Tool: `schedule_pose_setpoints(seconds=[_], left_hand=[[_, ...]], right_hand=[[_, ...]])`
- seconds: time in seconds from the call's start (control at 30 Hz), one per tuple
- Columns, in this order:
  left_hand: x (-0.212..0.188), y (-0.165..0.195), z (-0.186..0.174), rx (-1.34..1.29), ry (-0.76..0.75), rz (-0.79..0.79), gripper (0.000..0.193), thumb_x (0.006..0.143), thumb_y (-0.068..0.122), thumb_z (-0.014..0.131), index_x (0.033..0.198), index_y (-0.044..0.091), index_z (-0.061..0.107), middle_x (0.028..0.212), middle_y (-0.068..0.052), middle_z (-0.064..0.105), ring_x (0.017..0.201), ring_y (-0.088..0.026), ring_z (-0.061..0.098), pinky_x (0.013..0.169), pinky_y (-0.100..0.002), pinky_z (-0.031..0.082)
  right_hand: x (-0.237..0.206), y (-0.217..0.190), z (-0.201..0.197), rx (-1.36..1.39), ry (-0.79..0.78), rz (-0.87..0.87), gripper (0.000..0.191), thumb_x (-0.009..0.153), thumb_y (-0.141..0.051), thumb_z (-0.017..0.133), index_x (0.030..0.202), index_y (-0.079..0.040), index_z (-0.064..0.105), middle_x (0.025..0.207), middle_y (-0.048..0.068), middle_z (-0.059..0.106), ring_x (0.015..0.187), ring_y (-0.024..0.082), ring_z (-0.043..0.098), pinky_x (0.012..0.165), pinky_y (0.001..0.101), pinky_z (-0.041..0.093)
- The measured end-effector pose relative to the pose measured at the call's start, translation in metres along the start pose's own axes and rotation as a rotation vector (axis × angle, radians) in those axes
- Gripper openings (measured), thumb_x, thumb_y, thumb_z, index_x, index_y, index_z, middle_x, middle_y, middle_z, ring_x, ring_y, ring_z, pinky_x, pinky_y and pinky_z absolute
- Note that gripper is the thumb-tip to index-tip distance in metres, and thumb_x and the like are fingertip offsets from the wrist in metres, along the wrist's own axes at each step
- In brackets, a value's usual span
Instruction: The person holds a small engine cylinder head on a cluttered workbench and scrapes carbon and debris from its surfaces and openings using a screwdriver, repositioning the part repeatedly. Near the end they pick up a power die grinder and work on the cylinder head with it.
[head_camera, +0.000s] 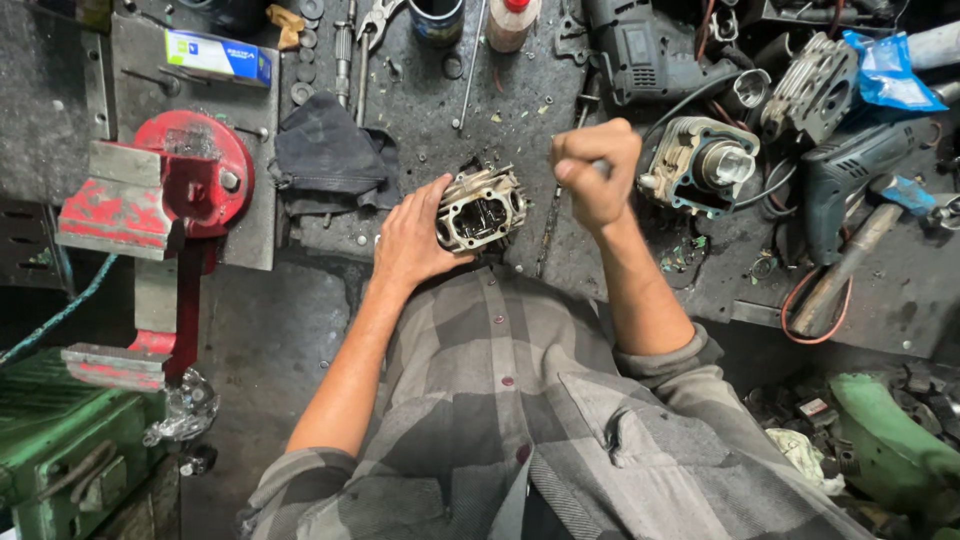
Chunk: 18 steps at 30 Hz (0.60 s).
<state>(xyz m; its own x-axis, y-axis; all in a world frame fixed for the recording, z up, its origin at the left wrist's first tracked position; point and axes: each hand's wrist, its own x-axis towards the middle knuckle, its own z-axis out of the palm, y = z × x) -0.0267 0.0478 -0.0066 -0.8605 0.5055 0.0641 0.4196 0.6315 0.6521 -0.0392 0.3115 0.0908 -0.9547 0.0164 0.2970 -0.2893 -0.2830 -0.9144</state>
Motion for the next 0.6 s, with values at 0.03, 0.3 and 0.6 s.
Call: schedule_pose_setpoints(seconds=[0.03,0.3,0.6], left_hand=[[0.0004,0.0004,0.0005,0.0,-0.001,-0.008,0.117,0.051,0.043,0.096,0.15,0.013,0.041,0.135,-0.014,0.061,0.121,-0.037,0.061,0.098,-0.049,0.05],[0.0041,0.0024,0.0042,-0.003,-0.02,-0.018,0.115,0.054,0.042,0.096,0.15,0.013,0.04,0.137,-0.014,0.06,0.122,-0.037,0.061,0.099,-0.048,0.05],[0.0063,0.0031,0.0037,-0.022,-0.032,-0.028,0.113,0.055,0.04,0.097,0.15,0.012,0.042,0.138,-0.014,0.061,0.122,-0.036,0.061,0.1,-0.048,0.05]], right_hand=[[-0.0009,-0.0017,-0.0003,-0.099,-0.047,-0.045,0.046,0.086,-0.016,0.062,0.057,0.001,0.03,0.053,0.006,0.034,0.046,0.016,0.029,0.044,0.0314,0.023],[0.0033,-0.0019,0.0025,0.146,-0.074,0.0,0.046,0.083,-0.016,0.062,0.055,0.0,0.03,0.052,0.006,0.035,0.046,0.016,0.028,0.044,0.0322,0.023],[0.0039,-0.0053,0.0045,0.164,-0.044,-0.041,0.042,0.083,-0.014,0.06,0.053,0.001,0.034,0.05,0.008,0.037,0.043,0.015,0.029,0.042,0.0314,0.024]])
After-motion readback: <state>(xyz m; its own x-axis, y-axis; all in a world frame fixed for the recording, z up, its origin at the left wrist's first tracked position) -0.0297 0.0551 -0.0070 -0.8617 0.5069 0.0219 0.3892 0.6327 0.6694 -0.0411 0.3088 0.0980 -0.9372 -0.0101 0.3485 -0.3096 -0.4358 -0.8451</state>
